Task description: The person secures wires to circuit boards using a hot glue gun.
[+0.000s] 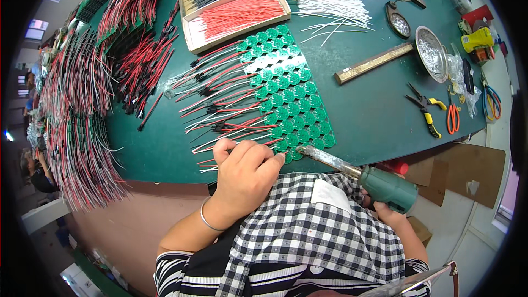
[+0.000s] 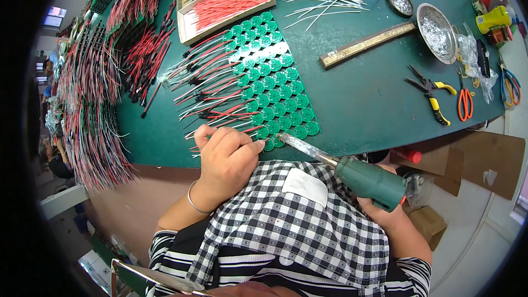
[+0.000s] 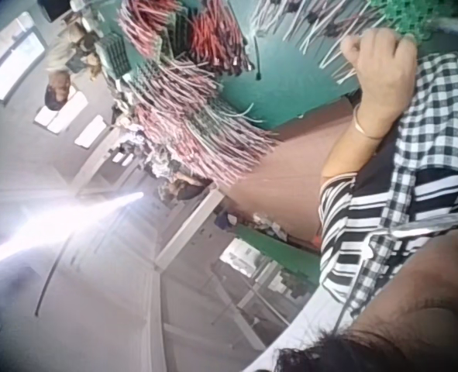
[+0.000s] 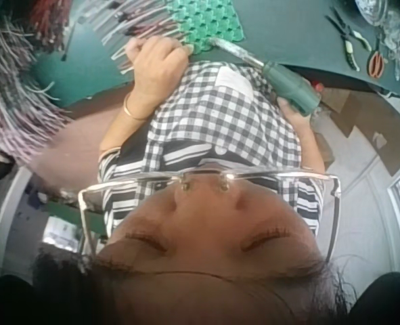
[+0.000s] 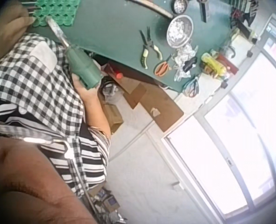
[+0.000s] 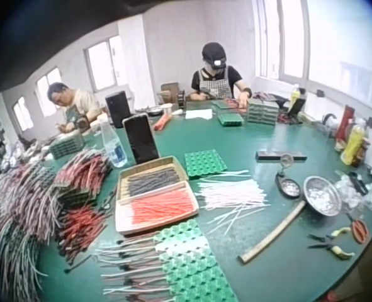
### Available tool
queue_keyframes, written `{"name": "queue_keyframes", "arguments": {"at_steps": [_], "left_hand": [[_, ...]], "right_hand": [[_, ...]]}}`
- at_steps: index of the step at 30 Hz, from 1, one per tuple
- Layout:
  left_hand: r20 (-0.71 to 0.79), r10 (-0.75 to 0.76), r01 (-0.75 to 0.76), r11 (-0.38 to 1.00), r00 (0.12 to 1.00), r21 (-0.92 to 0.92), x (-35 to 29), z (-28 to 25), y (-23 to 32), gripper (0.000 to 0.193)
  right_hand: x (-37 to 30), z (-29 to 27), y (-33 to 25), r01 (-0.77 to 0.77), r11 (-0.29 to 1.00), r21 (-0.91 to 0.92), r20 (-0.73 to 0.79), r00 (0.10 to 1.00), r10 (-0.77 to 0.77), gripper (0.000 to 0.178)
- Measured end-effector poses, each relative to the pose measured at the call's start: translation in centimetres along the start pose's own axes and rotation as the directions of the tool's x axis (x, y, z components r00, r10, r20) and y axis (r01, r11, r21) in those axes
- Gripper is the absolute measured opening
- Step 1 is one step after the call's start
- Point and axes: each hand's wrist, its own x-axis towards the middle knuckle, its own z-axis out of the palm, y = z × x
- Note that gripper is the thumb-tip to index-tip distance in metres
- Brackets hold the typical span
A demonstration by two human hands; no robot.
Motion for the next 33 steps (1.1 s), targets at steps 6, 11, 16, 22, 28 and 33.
{"name": "queue_keyframes", "arguments": {"at_steps": [6,11,16,22,28,33], "left_hand": [[0.009,-0.011,0.011,1.000,1.000,-0.028,0.1,-0.1,-0.2,0.021],[0.029,-0.019,0.020,0.998,0.999,-0.059,0.2,-0.2,-0.4,0.020],[0.041,-0.022,0.025,0.997,0.999,-0.074,0.3,-0.3,-0.5,0.019],[0.057,-0.026,0.029,0.997,0.998,-0.068,0.4,-0.3,-0.6,0.019],[0.061,-0.047,0.051,0.997,0.997,-0.058,0.4,-0.2,-0.4,0.016],[0.037,-0.092,0.093,0.995,0.995,-0.041,0.6,0.3,-0.1,0.015]], "right_hand": [[1.2,0.1,-1.5,-0.003,0.995,0.095,0.029,1.000,0.001,0.029],[1.1,0.4,-1.0,-0.015,0.999,0.030,0.054,0.998,0.013,0.030],[1.4,0.3,-1.5,-0.011,1.000,-0.003,0.048,0.999,0.011,0.031],[2.0,0.6,-2.9,0.085,0.969,0.233,-0.079,0.995,-0.068,0.028],[1.6,0.4,-2.0,-0.059,0.900,0.432,-0.001,0.998,0.066,0.047],[1.7,0.7,-2.7,-0.020,0.906,0.423,-0.043,0.998,0.042,0.030]]}}
